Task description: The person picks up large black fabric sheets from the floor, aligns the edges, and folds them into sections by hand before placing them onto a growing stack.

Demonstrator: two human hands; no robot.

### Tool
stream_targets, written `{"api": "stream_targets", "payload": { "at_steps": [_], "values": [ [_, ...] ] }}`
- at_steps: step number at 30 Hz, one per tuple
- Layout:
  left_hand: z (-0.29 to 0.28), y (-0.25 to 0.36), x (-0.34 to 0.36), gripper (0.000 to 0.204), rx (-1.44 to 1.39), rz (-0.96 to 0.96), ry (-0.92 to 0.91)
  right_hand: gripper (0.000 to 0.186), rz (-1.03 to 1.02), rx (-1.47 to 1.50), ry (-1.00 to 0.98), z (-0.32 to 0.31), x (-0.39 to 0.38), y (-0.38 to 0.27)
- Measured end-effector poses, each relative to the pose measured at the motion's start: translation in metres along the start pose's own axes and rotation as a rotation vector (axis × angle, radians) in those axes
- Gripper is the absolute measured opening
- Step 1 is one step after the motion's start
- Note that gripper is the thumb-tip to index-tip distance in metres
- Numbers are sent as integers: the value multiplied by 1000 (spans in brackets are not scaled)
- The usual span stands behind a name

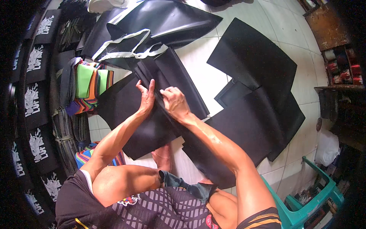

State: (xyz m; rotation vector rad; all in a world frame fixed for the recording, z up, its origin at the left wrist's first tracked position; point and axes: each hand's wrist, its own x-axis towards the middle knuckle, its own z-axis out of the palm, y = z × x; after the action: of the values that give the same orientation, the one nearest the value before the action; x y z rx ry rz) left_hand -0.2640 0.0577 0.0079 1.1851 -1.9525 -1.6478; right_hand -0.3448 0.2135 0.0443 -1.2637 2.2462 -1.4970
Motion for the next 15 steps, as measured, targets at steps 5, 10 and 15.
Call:
{"api": "stream_targets", "payload": {
  "at_steps": [5,10,15],
  "values": [
    [2,0,-2,99,126,-2,-12,18,145,70,-124,-2,11,-5],
    [5,8,-4,95,59,25,-30,53,185,-463,128,-24,19,25],
    [3,3,-2,97,177,61,16,59,62,-698,1,-27,9,33]
  ]
}}
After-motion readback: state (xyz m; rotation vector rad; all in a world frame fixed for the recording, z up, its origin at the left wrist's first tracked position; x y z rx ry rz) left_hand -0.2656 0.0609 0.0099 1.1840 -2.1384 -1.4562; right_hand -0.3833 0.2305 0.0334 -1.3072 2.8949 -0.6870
